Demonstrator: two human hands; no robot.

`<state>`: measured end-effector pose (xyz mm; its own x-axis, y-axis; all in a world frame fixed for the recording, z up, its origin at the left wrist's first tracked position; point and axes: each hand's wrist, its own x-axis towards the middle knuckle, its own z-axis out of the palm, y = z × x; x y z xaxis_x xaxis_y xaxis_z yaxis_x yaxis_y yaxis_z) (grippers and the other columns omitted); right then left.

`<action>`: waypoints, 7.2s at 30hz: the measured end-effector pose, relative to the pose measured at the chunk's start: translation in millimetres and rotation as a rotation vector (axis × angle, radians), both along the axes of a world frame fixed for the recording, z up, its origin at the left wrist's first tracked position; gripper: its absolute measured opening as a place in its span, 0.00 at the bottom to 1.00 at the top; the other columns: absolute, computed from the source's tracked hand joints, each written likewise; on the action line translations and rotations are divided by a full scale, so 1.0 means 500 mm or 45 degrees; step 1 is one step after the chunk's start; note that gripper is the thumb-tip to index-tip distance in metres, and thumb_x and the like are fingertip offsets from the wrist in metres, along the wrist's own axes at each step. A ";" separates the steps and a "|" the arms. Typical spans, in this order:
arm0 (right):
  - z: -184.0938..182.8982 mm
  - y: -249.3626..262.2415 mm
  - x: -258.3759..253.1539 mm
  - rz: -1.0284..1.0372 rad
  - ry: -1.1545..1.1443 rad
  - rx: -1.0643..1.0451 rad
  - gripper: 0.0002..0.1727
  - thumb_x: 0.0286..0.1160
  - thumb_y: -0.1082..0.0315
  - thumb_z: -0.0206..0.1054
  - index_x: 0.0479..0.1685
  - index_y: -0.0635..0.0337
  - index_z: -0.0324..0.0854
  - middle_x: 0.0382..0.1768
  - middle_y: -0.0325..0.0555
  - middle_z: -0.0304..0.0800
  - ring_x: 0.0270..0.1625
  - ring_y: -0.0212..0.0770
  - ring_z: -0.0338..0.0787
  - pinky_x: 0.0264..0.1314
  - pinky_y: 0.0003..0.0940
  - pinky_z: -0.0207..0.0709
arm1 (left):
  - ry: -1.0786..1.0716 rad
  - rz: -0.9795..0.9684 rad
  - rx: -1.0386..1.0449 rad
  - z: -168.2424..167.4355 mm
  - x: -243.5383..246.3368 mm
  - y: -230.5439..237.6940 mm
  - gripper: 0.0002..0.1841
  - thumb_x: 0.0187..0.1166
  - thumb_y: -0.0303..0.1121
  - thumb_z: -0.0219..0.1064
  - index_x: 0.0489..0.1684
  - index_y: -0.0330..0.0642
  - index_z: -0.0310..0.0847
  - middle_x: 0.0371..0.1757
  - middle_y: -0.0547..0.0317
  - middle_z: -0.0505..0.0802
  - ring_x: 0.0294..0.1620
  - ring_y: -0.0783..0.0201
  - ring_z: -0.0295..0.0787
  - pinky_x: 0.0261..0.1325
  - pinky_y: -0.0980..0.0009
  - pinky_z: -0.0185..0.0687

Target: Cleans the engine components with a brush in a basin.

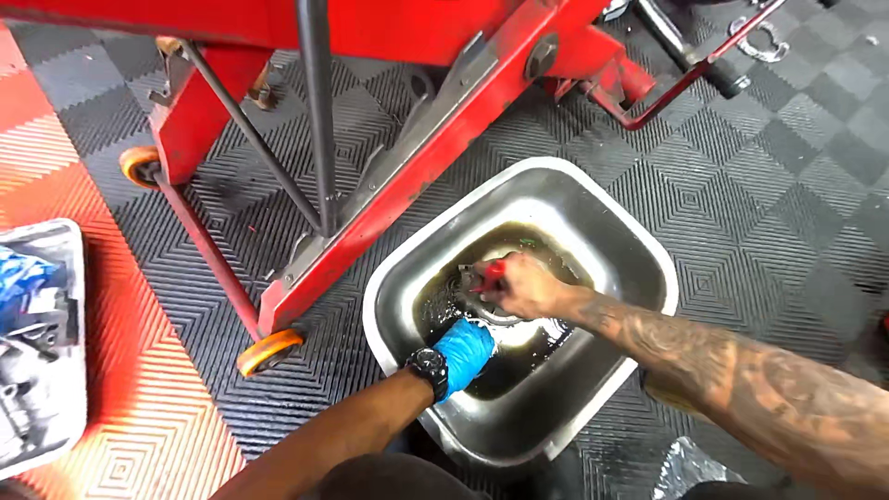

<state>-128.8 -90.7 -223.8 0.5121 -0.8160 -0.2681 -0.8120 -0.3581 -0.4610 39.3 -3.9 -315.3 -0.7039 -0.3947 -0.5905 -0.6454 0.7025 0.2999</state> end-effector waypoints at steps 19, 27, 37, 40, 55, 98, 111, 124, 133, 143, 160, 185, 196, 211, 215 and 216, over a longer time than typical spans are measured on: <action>-0.060 -0.195 -0.069 0.020 0.119 0.296 0.09 0.68 0.63 0.79 0.42 0.54 0.90 0.38 0.48 0.92 0.46 0.50 0.91 0.52 0.59 0.82 | 0.009 0.036 -0.004 0.000 -0.010 -0.005 0.18 0.78 0.19 0.58 0.66 0.33 0.80 0.64 0.37 0.87 0.66 0.38 0.84 0.70 0.41 0.77; -0.082 -0.084 -0.225 -0.448 0.160 0.229 0.10 0.69 0.58 0.76 0.40 0.53 0.89 0.34 0.48 0.91 0.42 0.53 0.92 0.46 0.60 0.83 | -0.195 0.014 0.131 0.045 -0.026 -0.040 0.19 0.84 0.24 0.57 0.72 0.30 0.75 0.71 0.31 0.83 0.72 0.32 0.80 0.70 0.38 0.76; -0.112 0.092 -0.252 -0.492 0.471 0.483 0.13 0.69 0.58 0.73 0.51 0.47 0.88 0.38 0.49 0.93 0.46 0.56 0.93 0.45 0.61 0.84 | 0.044 0.235 -0.253 0.088 -0.102 -0.159 0.74 0.38 0.79 0.78 0.97 0.58 0.46 0.98 0.47 0.48 0.96 0.37 0.41 0.85 0.29 0.51; -0.097 0.076 -0.267 -0.602 0.408 0.346 0.11 0.70 0.60 0.73 0.49 0.48 0.88 0.35 0.51 0.91 0.42 0.58 0.92 0.41 0.61 0.83 | -0.033 0.167 -0.291 0.061 -0.134 -0.166 0.70 0.39 0.72 0.81 0.96 0.58 0.51 0.94 0.44 0.60 0.91 0.34 0.55 0.76 0.32 0.68; -0.087 0.108 -0.253 -1.074 -0.598 0.295 0.08 0.75 0.58 0.73 0.46 0.47 0.91 0.35 0.42 0.93 0.42 0.46 0.92 0.45 0.54 0.85 | 0.490 -1.106 -0.560 0.063 0.008 -0.137 0.23 0.90 0.38 0.51 0.82 0.67 0.69 0.78 0.58 0.82 0.82 0.49 0.72 0.75 0.41 0.69; -0.181 0.043 -0.166 -0.984 -0.735 0.611 0.09 0.76 0.60 0.70 0.46 0.51 0.91 0.40 0.45 0.94 0.47 0.48 0.93 0.53 0.57 0.85 | 0.251 -1.329 0.044 0.044 -0.062 -0.200 0.31 0.80 0.25 0.61 0.87 0.50 0.69 0.88 0.59 0.74 0.91 0.54 0.64 0.89 0.47 0.57; -0.164 -0.006 -0.121 -1.266 -0.732 0.611 0.10 0.75 0.60 0.71 0.48 0.52 0.89 0.42 0.49 0.94 0.49 0.51 0.93 0.52 0.58 0.84 | 0.316 -1.283 0.091 0.032 -0.068 -0.203 0.32 0.76 0.24 0.65 0.85 0.47 0.70 0.85 0.57 0.79 0.88 0.51 0.70 0.84 0.45 0.66; -0.209 0.050 -0.205 -0.976 -0.672 0.622 0.09 0.73 0.61 0.74 0.38 0.56 0.89 0.35 0.49 0.91 0.45 0.51 0.92 0.48 0.58 0.84 | 0.533 -1.343 -0.150 -0.001 -0.035 -0.197 0.30 0.79 0.33 0.62 0.85 0.55 0.72 0.86 0.62 0.77 0.89 0.57 0.65 0.87 0.51 0.57; -0.177 0.050 -0.217 -0.889 -0.488 0.384 0.07 0.67 0.61 0.77 0.41 0.49 0.90 0.34 0.43 0.92 0.41 0.48 0.92 0.42 0.56 0.85 | 0.631 -1.294 -0.216 -0.018 -0.042 -0.201 0.27 0.80 0.43 0.59 0.82 0.60 0.74 0.83 0.64 0.80 0.89 0.58 0.65 0.88 0.51 0.54; -0.129 0.101 -0.260 -1.397 -0.209 0.268 0.09 0.70 0.63 0.73 0.48 0.48 0.89 0.33 0.47 0.90 0.36 0.53 0.92 0.33 0.55 0.83 | 0.620 -1.292 -0.230 -0.014 -0.045 -0.199 0.27 0.80 0.44 0.59 0.82 0.60 0.74 0.83 0.64 0.80 0.88 0.58 0.66 0.88 0.53 0.54; -0.191 0.028 -0.178 -1.090 -0.546 0.679 0.09 0.71 0.60 0.73 0.42 0.55 0.88 0.39 0.50 0.91 0.47 0.54 0.92 0.46 0.60 0.84 | 0.626 -1.251 -0.194 -0.024 -0.044 -0.196 0.31 0.76 0.44 0.64 0.83 0.59 0.72 0.84 0.63 0.79 0.88 0.57 0.67 0.86 0.52 0.59; -0.083 0.083 -0.369 -1.351 -0.202 -0.026 0.08 0.76 0.58 0.70 0.48 0.42 0.89 0.31 0.37 0.87 0.33 0.43 0.89 0.28 0.44 0.78 | 0.699 -1.276 -0.305 -0.028 -0.061 -0.196 0.22 0.89 0.42 0.48 0.78 0.62 0.76 0.78 0.65 0.83 0.84 0.60 0.68 0.86 0.58 0.52; -0.201 0.038 -0.238 -0.837 -0.640 0.549 0.08 0.74 0.63 0.74 0.43 0.56 0.89 0.39 0.48 0.91 0.47 0.51 0.92 0.48 0.56 0.84 | 0.681 -1.266 -0.282 -0.032 -0.050 -0.190 0.23 0.87 0.45 0.51 0.80 0.61 0.74 0.81 0.64 0.81 0.87 0.59 0.65 0.89 0.55 0.49; -0.147 0.154 -0.258 -1.673 -0.409 0.094 0.14 0.76 0.63 0.72 0.59 0.50 0.87 0.43 0.47 0.90 0.38 0.50 0.91 0.35 0.51 0.86 | 0.604 -1.147 -0.357 -0.018 -0.056 -0.192 0.33 0.74 0.57 0.60 0.82 0.61 0.69 0.82 0.63 0.79 0.88 0.59 0.65 0.88 0.52 0.52; -0.149 0.199 -0.235 -1.918 -0.625 0.294 0.16 0.78 0.65 0.70 0.63 0.50 0.87 0.49 0.47 0.92 0.49 0.48 0.92 0.52 0.50 0.87 | 0.600 -0.978 -0.431 -0.013 -0.058 -0.199 0.38 0.71 0.63 0.61 0.85 0.66 0.66 0.87 0.68 0.73 0.94 0.61 0.52 0.93 0.44 0.29; -0.140 0.199 -0.235 -2.005 -0.716 0.310 0.16 0.79 0.64 0.70 0.64 0.50 0.88 0.50 0.46 0.92 0.51 0.47 0.92 0.54 0.50 0.87 | 0.604 -0.957 -0.452 -0.011 -0.058 -0.199 0.38 0.70 0.66 0.61 0.85 0.69 0.65 0.88 0.69 0.73 0.95 0.60 0.51 0.92 0.39 0.27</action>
